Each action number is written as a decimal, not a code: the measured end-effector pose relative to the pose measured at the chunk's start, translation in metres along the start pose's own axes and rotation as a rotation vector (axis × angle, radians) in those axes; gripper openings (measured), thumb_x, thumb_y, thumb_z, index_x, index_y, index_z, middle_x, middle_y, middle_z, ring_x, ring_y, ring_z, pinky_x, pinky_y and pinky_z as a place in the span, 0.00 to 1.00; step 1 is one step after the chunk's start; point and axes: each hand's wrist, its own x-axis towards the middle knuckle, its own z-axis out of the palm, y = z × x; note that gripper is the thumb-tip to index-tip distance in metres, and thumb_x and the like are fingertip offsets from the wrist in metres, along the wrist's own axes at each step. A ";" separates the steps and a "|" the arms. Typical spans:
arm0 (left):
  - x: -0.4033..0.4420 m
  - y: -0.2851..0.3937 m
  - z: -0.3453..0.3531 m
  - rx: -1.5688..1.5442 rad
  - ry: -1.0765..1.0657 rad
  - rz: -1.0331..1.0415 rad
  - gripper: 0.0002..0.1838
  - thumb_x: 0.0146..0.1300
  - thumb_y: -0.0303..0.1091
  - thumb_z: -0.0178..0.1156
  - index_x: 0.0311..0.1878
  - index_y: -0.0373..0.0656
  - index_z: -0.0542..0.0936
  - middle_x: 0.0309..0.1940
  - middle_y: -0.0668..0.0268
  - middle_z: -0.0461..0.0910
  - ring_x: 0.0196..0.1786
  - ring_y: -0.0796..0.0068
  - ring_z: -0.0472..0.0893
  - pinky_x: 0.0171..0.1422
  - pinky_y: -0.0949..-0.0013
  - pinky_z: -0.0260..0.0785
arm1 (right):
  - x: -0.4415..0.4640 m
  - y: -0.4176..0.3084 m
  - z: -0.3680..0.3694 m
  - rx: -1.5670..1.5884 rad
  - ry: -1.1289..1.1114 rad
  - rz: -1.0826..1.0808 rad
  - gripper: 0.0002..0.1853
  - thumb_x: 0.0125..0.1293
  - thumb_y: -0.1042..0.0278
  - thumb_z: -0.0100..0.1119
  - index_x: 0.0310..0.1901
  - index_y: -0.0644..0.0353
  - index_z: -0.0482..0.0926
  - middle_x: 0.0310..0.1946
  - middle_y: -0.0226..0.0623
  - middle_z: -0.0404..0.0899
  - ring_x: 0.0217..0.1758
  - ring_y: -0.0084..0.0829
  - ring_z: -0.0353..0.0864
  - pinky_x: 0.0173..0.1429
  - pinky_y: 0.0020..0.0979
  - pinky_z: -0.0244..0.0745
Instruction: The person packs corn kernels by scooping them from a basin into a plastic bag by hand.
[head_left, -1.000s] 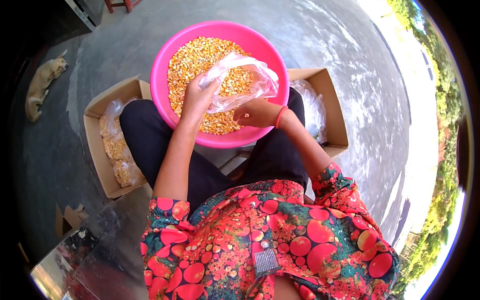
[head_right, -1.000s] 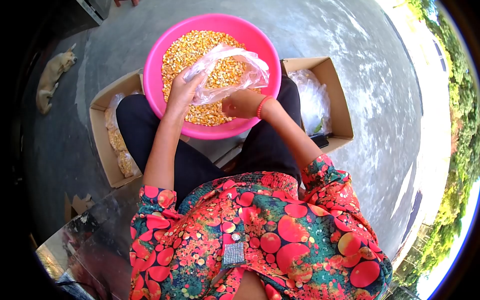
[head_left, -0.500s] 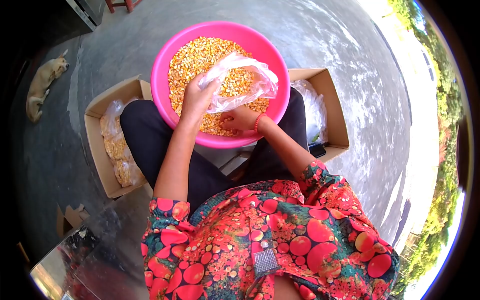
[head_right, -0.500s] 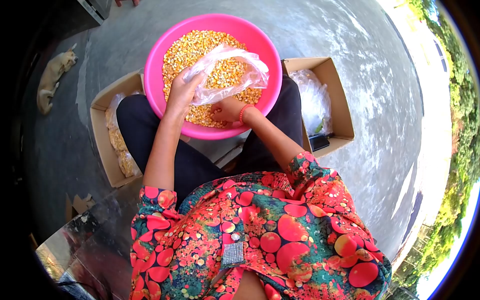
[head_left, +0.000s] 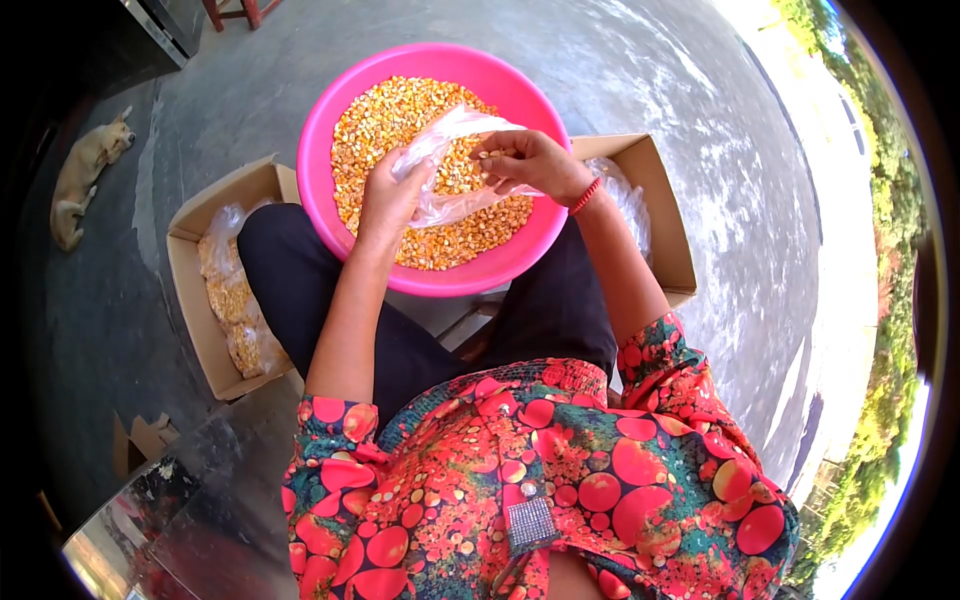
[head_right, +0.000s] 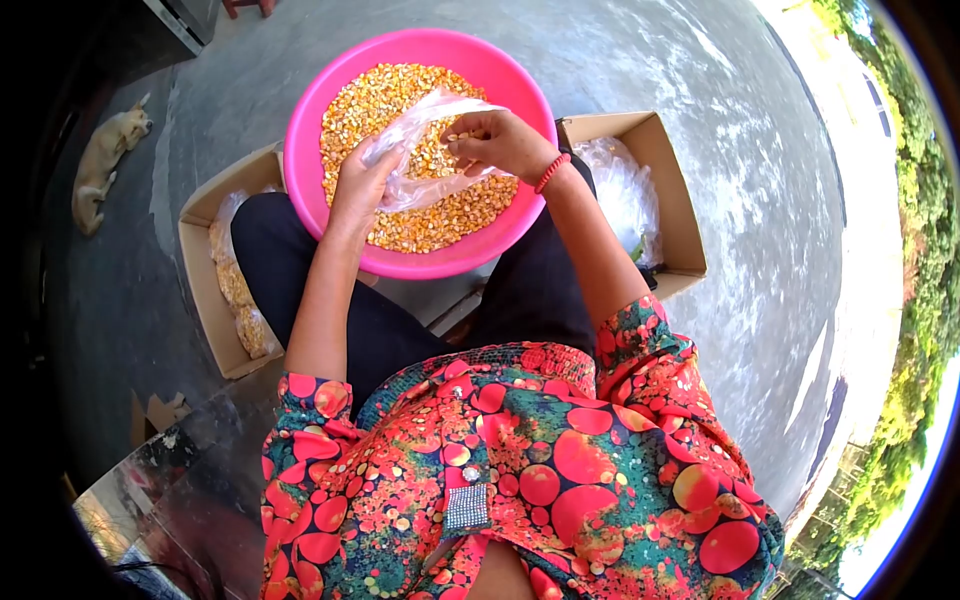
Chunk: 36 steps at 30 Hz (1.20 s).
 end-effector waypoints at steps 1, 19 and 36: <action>0.001 -0.001 0.000 0.001 0.000 0.001 0.15 0.57 0.30 0.60 0.46 0.34 0.75 0.34 0.68 0.76 0.33 0.84 0.74 0.34 0.81 0.65 | 0.005 0.005 -0.002 0.001 0.000 -0.001 0.08 0.64 0.69 0.53 0.42 0.60 0.78 0.29 0.27 0.76 0.27 0.16 0.75 0.30 0.19 0.74; -0.006 0.011 0.003 0.004 -0.032 -0.021 0.20 0.55 0.35 0.61 0.48 0.33 0.73 0.24 0.69 0.74 0.15 0.87 0.67 0.14 0.81 0.56 | 0.010 0.095 0.076 -0.926 -0.002 -0.210 0.14 0.52 0.63 0.55 0.38 0.60 0.78 0.34 0.49 0.79 0.40 0.47 0.78 0.47 0.40 0.71; -0.002 0.004 -0.001 0.018 -0.010 -0.036 0.23 0.55 0.36 0.61 0.51 0.31 0.70 0.26 0.66 0.75 0.16 0.86 0.68 0.14 0.80 0.57 | 0.000 0.063 0.061 0.049 -0.495 0.254 0.09 0.65 0.63 0.52 0.39 0.58 0.77 0.25 0.23 0.76 0.23 0.14 0.72 0.29 0.18 0.70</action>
